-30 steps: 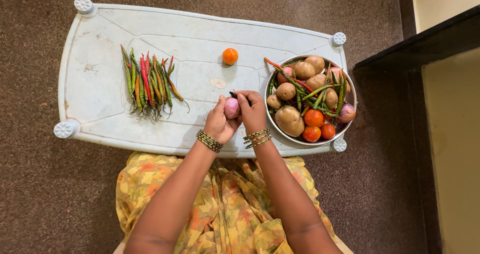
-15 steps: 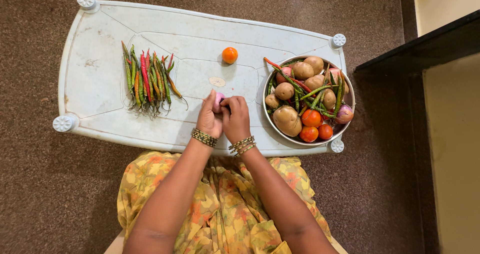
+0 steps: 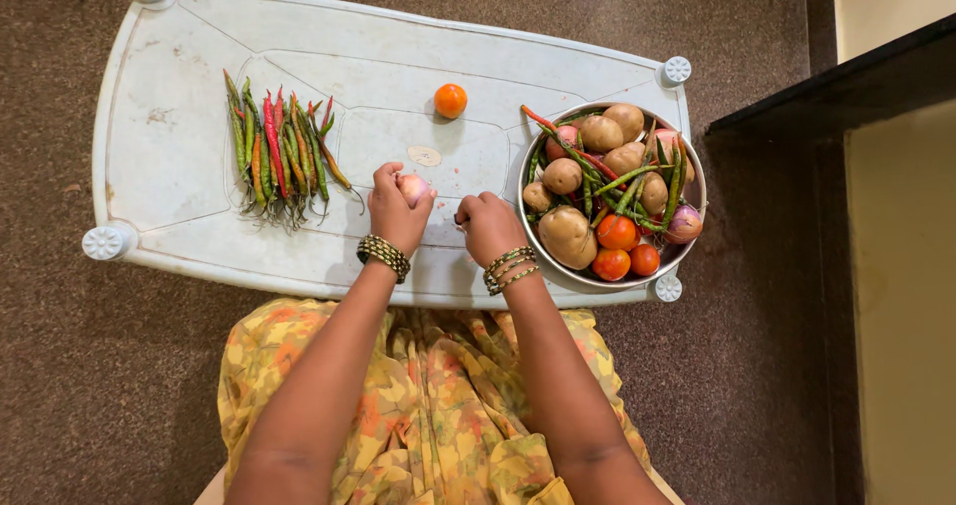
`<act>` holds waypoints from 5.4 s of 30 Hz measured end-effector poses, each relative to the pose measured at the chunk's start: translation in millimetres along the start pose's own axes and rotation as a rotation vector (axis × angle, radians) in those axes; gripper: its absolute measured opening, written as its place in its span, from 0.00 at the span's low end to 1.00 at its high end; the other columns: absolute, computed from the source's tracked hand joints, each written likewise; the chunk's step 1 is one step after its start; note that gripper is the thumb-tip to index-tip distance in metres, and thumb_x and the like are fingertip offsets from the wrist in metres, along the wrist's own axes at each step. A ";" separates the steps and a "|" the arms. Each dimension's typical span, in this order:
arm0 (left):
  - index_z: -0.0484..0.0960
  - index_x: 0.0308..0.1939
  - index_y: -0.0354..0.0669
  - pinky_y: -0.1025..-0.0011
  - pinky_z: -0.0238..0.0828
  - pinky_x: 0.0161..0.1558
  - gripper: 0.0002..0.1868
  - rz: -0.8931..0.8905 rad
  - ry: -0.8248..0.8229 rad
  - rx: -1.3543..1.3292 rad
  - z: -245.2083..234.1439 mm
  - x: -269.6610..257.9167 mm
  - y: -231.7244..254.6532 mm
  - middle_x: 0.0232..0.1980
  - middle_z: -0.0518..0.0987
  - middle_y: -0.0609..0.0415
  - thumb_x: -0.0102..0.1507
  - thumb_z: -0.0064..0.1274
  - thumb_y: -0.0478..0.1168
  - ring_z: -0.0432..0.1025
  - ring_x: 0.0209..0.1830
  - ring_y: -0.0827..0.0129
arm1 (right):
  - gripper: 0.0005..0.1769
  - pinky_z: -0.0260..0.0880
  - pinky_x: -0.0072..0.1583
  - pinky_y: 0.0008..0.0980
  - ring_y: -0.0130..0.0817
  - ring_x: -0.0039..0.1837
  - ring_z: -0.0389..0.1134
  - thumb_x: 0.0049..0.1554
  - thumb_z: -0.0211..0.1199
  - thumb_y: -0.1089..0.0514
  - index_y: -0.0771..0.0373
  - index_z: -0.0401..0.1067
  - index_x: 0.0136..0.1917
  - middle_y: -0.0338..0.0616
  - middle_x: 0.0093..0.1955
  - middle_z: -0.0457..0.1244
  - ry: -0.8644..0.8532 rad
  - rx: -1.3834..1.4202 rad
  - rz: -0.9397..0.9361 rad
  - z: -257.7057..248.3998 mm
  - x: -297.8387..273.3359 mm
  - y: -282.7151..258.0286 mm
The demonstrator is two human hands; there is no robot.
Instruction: The person peels an onion using a small knife, removing the outer layers and placing the onion on the table. Then the person picks up green chilies and trims their stems one by one.
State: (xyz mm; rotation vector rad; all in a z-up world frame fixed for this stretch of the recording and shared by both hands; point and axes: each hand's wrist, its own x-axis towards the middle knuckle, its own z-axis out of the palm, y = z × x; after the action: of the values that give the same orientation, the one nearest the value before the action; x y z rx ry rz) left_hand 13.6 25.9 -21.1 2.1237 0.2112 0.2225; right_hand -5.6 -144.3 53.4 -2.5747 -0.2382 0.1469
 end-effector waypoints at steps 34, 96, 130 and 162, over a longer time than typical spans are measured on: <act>0.69 0.64 0.42 0.49 0.65 0.55 0.45 0.110 -0.090 0.701 -83.2 -57.7 68.5 0.63 0.68 0.42 0.52 0.65 0.64 0.63 0.61 0.49 | 0.04 0.68 0.51 0.47 0.51 0.50 0.67 0.58 0.60 0.63 0.57 0.74 0.46 0.48 0.48 0.64 0.092 0.011 0.103 -3.9 -40.1 6.7; 0.73 0.48 0.48 0.74 0.68 0.36 0.11 -0.862 -0.636 -1.075 -13.6 -94.6 36.9 0.40 0.76 0.57 0.67 0.50 0.47 0.70 0.37 0.73 | 0.08 0.75 0.41 0.44 0.44 0.46 0.73 0.56 0.59 0.59 0.59 0.79 0.43 0.46 0.50 0.66 0.206 -0.775 0.385 -29.7 123.1 76.0; 0.71 0.50 0.48 0.75 0.69 0.38 0.12 -0.805 -0.661 -1.078 -24.2 -96.2 52.4 0.41 0.76 0.58 0.67 0.50 0.47 0.70 0.37 0.74 | 0.08 0.70 0.51 0.48 0.49 0.50 0.70 0.53 0.69 0.50 0.53 0.78 0.43 0.45 0.47 0.67 0.615 -0.132 0.530 -69.3 -64.9 48.7; 0.72 0.47 0.50 0.74 0.68 0.37 0.09 -0.850 -0.649 -1.054 -11.8 -101.2 40.7 0.40 0.76 0.58 0.67 0.50 0.47 0.70 0.36 0.73 | 0.18 0.73 0.51 0.43 0.43 0.49 0.72 0.49 0.75 0.47 0.58 0.76 0.47 0.45 0.47 0.71 0.877 0.169 0.780 -134.5 -35.8 118.6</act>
State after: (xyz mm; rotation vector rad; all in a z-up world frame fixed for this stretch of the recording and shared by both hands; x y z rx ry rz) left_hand -84.7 -10.0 11.8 0.8510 0.4558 -0.7073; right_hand -3.5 -319.4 106.2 -2.1744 1.0387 -0.6393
